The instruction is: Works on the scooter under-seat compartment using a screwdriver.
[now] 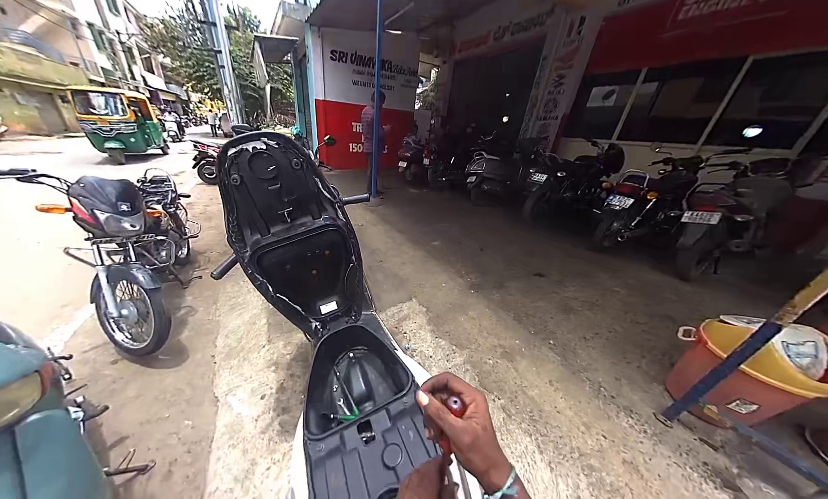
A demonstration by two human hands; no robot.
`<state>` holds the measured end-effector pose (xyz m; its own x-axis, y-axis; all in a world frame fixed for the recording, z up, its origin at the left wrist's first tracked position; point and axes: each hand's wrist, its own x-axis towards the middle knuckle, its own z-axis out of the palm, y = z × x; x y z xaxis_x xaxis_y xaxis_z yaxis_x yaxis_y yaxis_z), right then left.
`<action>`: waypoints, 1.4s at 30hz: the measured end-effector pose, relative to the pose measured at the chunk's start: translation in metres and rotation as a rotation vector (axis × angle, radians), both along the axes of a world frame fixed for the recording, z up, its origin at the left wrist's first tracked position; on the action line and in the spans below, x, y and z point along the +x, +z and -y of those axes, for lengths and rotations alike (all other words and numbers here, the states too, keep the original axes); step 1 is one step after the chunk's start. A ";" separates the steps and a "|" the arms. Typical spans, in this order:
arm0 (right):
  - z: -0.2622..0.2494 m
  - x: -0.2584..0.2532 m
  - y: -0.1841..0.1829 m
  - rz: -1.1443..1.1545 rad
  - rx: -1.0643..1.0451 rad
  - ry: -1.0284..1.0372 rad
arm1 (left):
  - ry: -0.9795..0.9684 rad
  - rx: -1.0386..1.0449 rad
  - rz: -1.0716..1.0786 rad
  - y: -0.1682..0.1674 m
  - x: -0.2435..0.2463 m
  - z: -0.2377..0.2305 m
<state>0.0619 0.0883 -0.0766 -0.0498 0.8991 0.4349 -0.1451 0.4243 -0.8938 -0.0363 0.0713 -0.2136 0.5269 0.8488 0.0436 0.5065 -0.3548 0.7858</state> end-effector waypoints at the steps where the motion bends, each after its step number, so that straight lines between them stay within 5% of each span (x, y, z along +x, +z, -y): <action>1: -0.004 0.007 0.004 0.012 -0.038 0.149 | -0.048 -0.056 0.004 0.009 -0.001 -0.002; 4: -0.002 0.015 0.002 0.058 -0.091 0.221 | -0.102 -0.097 -0.045 0.019 -0.003 -0.003; 10: 0.020 -0.002 -0.020 0.131 -0.087 -0.162 | 0.085 -0.001 -0.038 0.009 -0.004 -0.004; 16: 0.002 0.013 -0.018 -0.023 -0.056 0.256 | -0.127 -0.015 -0.014 0.023 -0.009 -0.008; 23: 0.000 0.006 -0.030 -0.027 -0.095 -0.063 | 0.108 0.105 -0.066 0.017 0.002 -0.005; 29: 0.000 0.014 -0.048 0.048 -0.157 -0.036 | 0.109 0.218 -0.227 0.029 0.004 -0.008; 35: 0.001 0.024 -0.047 0.125 -0.238 0.130 | -0.115 -0.227 -0.372 -0.014 -0.007 -0.020; 39: 0.010 0.035 -0.045 0.193 -0.263 0.322 | -0.136 -0.295 -0.415 -0.045 0.000 -0.014; 42: 0.025 0.039 -0.054 0.039 -0.206 0.227 | -0.071 -0.275 -0.392 -0.048 0.008 -0.013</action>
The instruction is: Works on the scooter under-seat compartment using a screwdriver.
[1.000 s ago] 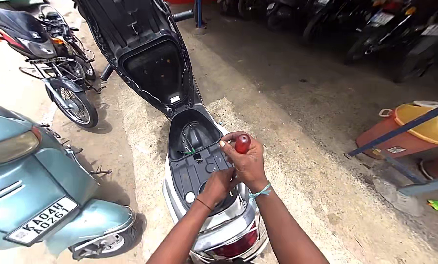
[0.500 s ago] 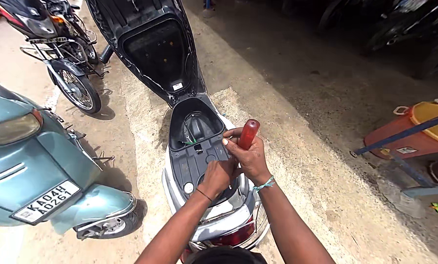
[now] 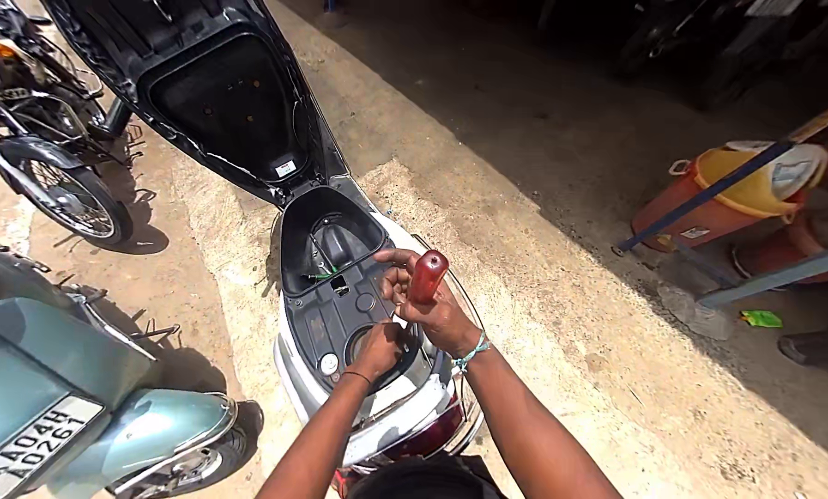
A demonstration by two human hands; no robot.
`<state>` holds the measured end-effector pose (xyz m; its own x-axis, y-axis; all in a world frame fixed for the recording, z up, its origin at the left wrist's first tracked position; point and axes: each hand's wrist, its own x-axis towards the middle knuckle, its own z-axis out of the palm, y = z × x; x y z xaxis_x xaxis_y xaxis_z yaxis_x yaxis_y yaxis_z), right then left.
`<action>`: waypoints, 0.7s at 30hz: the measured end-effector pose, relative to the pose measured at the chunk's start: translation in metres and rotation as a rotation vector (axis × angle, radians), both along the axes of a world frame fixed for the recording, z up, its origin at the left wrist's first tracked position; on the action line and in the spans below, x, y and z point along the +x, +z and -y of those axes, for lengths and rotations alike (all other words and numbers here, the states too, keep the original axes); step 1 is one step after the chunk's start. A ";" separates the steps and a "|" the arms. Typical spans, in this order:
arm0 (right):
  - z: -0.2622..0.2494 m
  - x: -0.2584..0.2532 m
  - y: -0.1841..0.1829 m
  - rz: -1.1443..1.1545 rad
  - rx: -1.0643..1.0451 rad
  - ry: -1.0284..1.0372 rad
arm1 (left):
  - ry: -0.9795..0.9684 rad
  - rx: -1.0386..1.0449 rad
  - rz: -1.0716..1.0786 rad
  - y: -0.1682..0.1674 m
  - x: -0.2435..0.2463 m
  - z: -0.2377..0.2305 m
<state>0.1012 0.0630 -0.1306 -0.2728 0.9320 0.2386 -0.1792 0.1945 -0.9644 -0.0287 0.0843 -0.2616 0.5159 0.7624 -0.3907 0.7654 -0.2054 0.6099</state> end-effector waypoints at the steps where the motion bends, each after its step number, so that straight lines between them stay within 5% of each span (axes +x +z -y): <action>1: 0.002 0.000 -0.006 -0.053 0.046 -0.053 | 0.008 0.003 -0.005 -0.002 0.002 0.000; 6: 0.003 -0.004 -0.014 -0.148 0.156 -0.216 | 0.045 0.011 0.030 -0.009 0.002 -0.003; 13: 0.000 -0.008 -0.009 -0.062 0.139 -0.107 | 0.074 -0.013 0.131 -0.001 -0.002 -0.006; 21: 0.008 0.008 0.052 0.022 0.176 -0.172 | 0.051 -0.014 -0.095 -0.005 0.009 -0.012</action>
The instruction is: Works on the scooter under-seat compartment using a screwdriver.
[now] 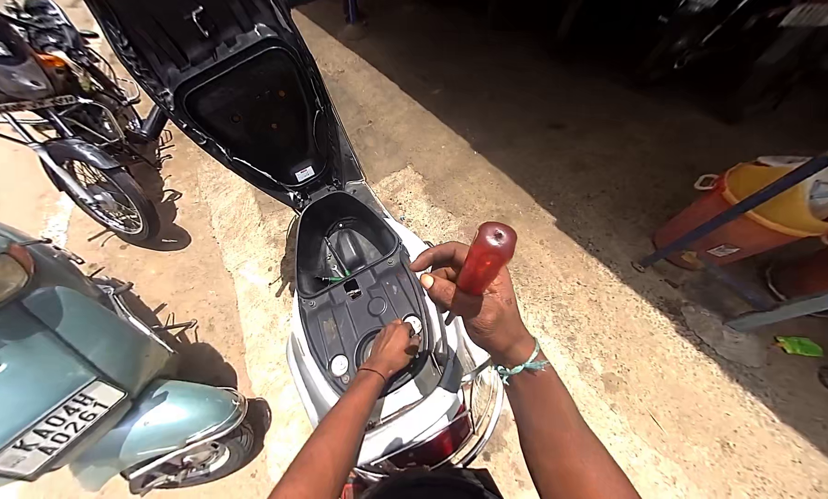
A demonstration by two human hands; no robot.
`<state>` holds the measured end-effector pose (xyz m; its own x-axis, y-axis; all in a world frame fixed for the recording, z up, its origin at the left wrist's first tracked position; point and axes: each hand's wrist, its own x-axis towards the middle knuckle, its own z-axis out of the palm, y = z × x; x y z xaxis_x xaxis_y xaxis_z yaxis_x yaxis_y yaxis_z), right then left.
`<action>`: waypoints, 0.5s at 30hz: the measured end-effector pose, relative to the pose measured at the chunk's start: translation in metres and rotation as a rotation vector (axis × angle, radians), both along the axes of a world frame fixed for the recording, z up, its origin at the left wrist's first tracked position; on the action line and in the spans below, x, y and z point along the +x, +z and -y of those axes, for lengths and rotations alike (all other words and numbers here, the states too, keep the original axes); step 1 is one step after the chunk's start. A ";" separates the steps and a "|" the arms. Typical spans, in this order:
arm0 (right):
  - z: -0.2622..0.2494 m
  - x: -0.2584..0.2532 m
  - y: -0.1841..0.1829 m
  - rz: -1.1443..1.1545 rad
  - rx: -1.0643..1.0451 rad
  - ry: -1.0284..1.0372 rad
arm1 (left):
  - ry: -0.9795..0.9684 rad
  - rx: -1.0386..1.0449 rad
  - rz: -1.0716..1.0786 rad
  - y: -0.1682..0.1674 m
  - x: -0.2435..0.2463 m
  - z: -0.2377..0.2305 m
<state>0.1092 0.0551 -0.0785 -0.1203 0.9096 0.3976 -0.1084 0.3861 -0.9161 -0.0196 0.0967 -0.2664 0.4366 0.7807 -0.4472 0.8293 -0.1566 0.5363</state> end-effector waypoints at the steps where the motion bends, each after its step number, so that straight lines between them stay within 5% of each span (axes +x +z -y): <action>1: 0.003 0.003 0.004 -0.012 0.014 -0.010 | 0.016 -0.001 0.006 -0.001 0.001 -0.001; 4: 0.014 0.014 0.011 -0.075 0.071 -0.033 | 0.197 -0.058 0.178 -0.003 0.001 -0.006; 10: 0.020 0.011 0.025 -0.146 0.088 -0.040 | 0.807 -0.495 0.980 -0.012 -0.042 0.011; 15: 0.004 -0.028 0.014 -0.244 0.151 0.008 | 1.273 -0.415 1.067 -0.007 -0.089 0.043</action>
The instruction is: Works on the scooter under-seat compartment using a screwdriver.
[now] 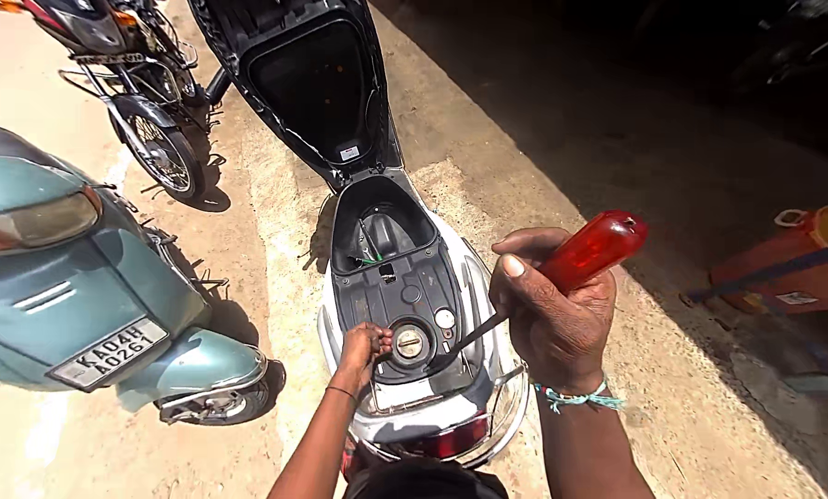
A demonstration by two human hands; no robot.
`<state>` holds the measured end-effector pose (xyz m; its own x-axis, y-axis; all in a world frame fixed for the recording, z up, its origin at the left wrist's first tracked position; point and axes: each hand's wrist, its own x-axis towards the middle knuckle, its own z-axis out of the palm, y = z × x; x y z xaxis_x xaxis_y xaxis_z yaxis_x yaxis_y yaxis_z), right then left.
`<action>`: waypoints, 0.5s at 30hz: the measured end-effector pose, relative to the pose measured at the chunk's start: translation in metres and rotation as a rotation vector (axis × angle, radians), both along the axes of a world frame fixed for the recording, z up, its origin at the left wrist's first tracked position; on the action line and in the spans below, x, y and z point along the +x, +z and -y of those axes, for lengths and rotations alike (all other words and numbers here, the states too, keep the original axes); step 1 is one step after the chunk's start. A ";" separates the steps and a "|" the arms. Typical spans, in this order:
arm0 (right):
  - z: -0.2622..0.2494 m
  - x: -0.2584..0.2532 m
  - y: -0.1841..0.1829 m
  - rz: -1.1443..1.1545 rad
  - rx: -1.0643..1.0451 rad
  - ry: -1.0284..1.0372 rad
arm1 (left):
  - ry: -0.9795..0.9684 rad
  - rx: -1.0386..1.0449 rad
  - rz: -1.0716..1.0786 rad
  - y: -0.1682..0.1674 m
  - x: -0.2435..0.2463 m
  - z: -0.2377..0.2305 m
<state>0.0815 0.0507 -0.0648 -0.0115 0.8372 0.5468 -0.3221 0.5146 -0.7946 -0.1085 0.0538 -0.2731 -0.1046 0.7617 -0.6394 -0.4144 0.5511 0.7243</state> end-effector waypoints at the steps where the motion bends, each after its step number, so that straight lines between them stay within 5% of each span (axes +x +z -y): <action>1: -0.002 -0.010 -0.003 0.003 0.013 0.023 | 0.057 -0.027 -0.007 -0.001 -0.007 0.006; 15: -0.003 -0.112 -0.070 0.094 -0.100 0.280 | 0.141 -0.057 -0.046 -0.014 -0.054 0.047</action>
<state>-0.0309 0.0533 -0.1346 -0.2960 0.8438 0.4476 -0.3634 0.3339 -0.8697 -0.1626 0.0066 -0.2873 -0.2379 0.6998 -0.6736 -0.4580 0.5308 0.7131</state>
